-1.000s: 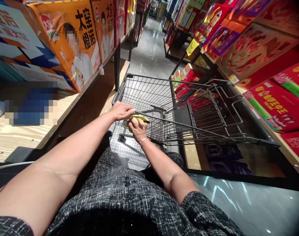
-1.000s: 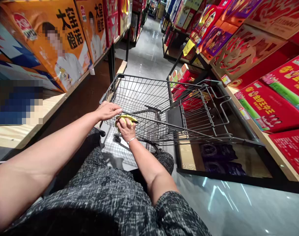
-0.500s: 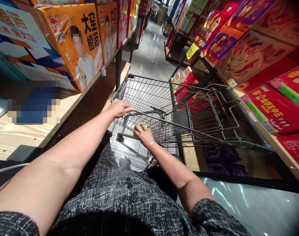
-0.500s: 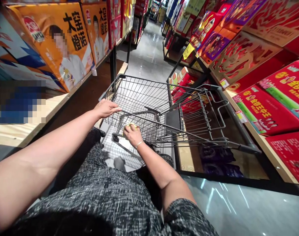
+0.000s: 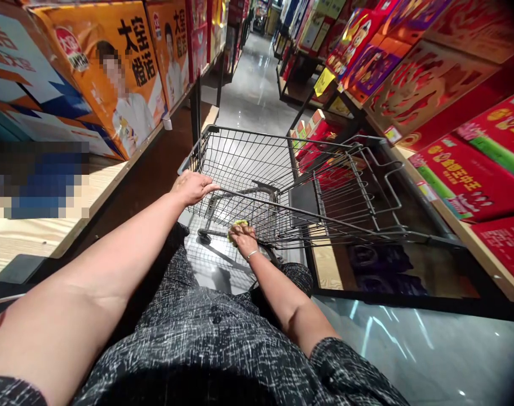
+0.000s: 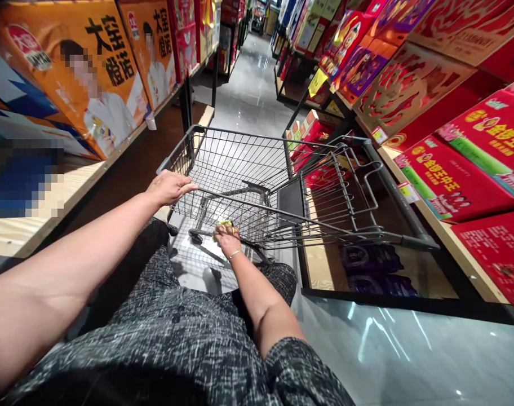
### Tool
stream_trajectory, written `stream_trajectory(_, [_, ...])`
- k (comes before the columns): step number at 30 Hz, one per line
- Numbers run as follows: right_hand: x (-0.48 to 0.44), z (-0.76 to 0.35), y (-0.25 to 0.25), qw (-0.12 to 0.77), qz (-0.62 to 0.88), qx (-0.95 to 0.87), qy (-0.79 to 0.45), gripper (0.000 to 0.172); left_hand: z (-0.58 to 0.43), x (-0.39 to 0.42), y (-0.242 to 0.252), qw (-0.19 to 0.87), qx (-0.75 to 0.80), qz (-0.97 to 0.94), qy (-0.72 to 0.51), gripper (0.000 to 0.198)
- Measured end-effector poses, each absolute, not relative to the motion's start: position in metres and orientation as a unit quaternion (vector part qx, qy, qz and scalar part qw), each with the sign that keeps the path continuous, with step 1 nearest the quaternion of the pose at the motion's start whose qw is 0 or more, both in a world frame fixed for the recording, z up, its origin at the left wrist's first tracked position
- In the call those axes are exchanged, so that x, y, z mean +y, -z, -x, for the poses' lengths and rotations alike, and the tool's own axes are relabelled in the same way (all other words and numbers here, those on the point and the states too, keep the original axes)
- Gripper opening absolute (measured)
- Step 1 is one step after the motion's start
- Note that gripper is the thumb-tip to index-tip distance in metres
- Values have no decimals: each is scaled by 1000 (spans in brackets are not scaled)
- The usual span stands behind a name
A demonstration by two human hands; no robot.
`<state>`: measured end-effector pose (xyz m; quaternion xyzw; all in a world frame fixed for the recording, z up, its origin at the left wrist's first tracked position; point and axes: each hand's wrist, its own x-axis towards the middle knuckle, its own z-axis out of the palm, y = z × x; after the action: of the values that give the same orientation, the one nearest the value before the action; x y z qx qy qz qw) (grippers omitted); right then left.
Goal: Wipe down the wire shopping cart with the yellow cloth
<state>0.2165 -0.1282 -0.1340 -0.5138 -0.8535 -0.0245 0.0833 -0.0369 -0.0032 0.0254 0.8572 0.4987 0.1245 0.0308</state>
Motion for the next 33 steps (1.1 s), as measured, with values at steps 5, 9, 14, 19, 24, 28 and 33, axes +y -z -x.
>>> stream_trajectory(5, [-134,-229,140,75,511,-856,28,15,49,6,-23,31,507,-852,-124,60])
stream_trajectory(9, [-134,-265,98,118,503,-852,84,30,60,13,-21,21,504,-854,-129,61])
stream_trajectory(14, [-131,-309,17,293,554,-734,260,29,76,22,-17,9,498,-859,-117,59])
stream_trajectory(19, [-126,-299,15,299,630,-669,256,30,88,32,-18,29,517,-852,-78,55])
stream_trajectory(24, [-132,-250,108,101,601,-789,75,32,92,37,-17,44,528,-845,-75,57])
stream_trajectory(28, [-138,-235,147,60,570,-819,30,19,91,34,-17,67,544,-831,-101,54])
stream_trajectory(33, [-143,-265,116,73,588,-805,44,31,56,19,-33,78,495,-849,-169,43])
